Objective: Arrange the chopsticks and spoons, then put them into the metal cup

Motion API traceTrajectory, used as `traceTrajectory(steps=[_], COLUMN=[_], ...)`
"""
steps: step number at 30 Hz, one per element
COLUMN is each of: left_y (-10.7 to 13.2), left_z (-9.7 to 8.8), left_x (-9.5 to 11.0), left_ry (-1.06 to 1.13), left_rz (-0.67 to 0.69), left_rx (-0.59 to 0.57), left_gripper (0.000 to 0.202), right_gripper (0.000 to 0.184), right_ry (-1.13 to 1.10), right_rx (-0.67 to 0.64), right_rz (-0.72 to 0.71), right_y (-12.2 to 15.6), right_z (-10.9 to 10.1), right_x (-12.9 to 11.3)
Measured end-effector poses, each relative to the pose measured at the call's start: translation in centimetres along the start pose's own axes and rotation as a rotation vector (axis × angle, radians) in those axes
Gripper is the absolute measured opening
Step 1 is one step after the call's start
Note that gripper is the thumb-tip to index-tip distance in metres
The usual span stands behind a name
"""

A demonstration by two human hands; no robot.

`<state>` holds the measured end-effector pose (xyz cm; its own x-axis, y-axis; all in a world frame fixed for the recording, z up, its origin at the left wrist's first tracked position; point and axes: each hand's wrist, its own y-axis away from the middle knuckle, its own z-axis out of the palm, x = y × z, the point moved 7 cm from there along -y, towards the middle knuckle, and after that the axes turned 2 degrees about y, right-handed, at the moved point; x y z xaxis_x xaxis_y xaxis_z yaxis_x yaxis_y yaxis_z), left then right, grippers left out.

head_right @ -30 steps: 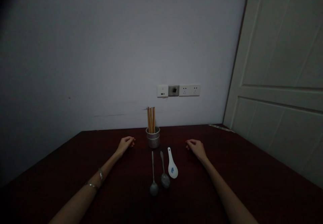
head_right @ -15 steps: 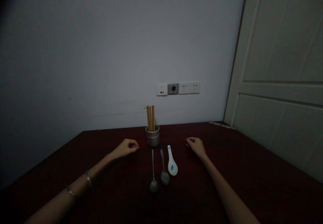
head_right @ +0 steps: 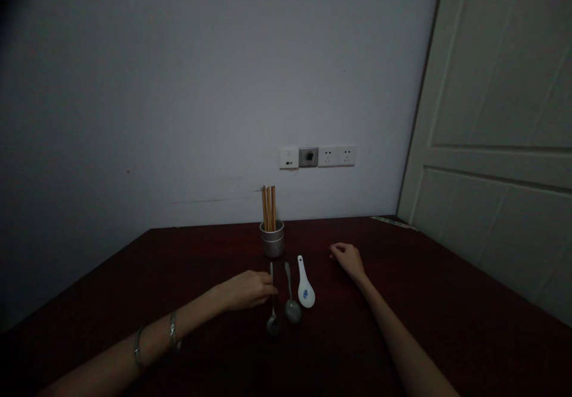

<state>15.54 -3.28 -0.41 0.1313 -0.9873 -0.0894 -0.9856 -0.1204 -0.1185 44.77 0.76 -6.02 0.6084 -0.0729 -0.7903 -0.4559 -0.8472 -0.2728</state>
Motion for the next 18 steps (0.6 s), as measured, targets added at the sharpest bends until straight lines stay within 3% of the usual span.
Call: traceTrajectory(steps=[9,18], left_y=[-0.1,0.1], left_z=[0.3,0.2], left_x=[1.1,1.4], left_ry=[-0.185,-0.213], left_rz=[0.114,0.161], left_rx=[0.003,0.036], left_gripper=[0.009,0.009], right_gripper=[0.032,0.033], right_ry=[0.025,0.015], right_rx=[-0.004,-0.020], right_rz=[-0.018,-0.015], right_y=[0.1,0.0], right_z=[-0.1,0.0], right_x=[-0.3,-0.1])
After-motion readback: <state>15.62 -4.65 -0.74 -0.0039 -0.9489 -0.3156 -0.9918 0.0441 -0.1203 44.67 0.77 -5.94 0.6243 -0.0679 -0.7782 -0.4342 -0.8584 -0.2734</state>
